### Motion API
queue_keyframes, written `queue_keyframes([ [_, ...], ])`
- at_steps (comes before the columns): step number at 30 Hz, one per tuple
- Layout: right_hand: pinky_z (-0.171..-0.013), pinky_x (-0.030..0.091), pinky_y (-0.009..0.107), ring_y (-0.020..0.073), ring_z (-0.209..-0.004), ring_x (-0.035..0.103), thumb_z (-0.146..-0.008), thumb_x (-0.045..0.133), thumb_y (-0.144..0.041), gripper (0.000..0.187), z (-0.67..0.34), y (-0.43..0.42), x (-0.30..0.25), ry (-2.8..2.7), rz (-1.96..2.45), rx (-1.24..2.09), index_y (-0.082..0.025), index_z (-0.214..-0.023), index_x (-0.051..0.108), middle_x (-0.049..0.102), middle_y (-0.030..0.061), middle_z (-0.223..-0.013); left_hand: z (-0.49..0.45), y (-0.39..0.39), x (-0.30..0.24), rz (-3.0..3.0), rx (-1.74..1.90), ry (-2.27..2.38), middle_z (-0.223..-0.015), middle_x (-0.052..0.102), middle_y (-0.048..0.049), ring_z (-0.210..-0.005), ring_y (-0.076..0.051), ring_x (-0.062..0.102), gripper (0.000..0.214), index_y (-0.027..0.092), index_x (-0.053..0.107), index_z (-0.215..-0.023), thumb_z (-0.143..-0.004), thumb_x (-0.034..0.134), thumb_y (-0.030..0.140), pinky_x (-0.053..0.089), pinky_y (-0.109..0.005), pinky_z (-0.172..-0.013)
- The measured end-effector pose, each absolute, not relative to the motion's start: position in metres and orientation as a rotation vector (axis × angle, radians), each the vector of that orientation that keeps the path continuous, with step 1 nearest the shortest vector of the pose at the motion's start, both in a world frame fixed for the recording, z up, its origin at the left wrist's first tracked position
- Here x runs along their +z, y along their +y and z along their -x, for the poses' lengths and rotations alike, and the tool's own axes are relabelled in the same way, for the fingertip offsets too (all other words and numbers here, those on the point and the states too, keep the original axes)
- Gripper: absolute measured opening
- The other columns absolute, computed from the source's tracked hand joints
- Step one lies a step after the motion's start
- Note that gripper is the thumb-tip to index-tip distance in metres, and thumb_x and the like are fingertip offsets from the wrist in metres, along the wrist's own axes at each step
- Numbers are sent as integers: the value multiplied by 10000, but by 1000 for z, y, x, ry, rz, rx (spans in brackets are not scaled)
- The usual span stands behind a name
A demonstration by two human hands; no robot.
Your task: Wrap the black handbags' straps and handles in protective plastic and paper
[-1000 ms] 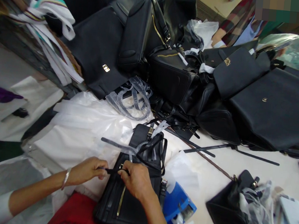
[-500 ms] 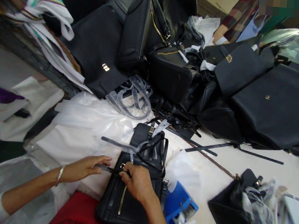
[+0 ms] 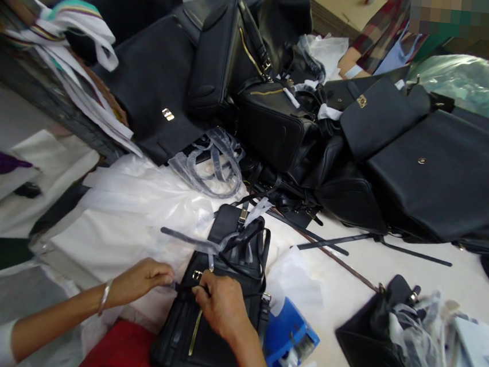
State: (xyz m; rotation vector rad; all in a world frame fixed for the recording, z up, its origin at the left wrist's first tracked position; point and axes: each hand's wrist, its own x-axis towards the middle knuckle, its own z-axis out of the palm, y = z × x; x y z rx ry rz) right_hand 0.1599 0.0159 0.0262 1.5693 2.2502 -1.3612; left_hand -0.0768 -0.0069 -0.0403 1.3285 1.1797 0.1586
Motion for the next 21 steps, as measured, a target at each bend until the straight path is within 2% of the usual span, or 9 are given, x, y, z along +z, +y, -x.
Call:
queue_keyframes([
  [7, -561, 277, 221, 115, -603, 514, -871, 533, -303, 160, -172, 23, 33, 2155, -1708, -1373, -208, -743, 551, 565, -41, -645, 70, -1, -27, -1315, 190, 1208, -546, 431, 51, -551, -102, 414, 410, 160, 564, -620, -904, 413, 413, 271, -208, -536],
  [10, -576, 299, 223, 121, -616, 513, -873, 529, -297, 139, -175, 26, 43, 2127, -1735, -1430, -210, -772, 569, 565, -41, -659, 62, 7, -11, -1451, 196, 1238, -564, 501, 36, -571, -116, 476, 414, 171, 571, -638, -927, 385, 401, 300, -212, -549],
  [13, -622, 341, 219, 126, -670, 532, -895, 509, -304, 130, -187, 29, 68, 2111, -1712, -1640, -219, -845, 594, 587, -37, -719, 46, 13, 27, -1764, 273, 1250, -680, 612, -3, -673, -150, 560, 340, 188, 601, -762, -954, 345, 301, 360, -241, -625],
  [16, -627, 362, 212, 127, -693, 523, -892, 530, -364, 186, -211, 27, 98, 2032, -1669, -1897, -213, -817, 608, 569, -33, -721, 23, 10, 76, -2168, 419, 1145, -751, 632, -41, -741, -189, 573, 222, 185, 592, -830, -916, 387, 170, 395, -307, -694],
  [19, -583, 355, 210, 115, -630, 484, -873, 552, -423, 252, -235, 17, 111, 1974, -1649, -2000, -200, -777, 618, 521, -36, -658, 1, 3, 106, -2444, 592, 1067, -660, 593, -25, -641, -182, 545, 165, 178, 581, -814, -879, 437, 133, 400, -329, -663],
  [21, -567, 351, 213, 113, -614, 470, -881, 529, -441, 280, -242, 9, 109, 1990, -1699, -1948, -195, -783, 618, 511, -33, -649, -7, 2, 108, -2472, 591, 1081, -644, 586, -19, -612, -178, 533, 158, 182, 561, -782, -878, 443, 141, 392, -324, -629],
])
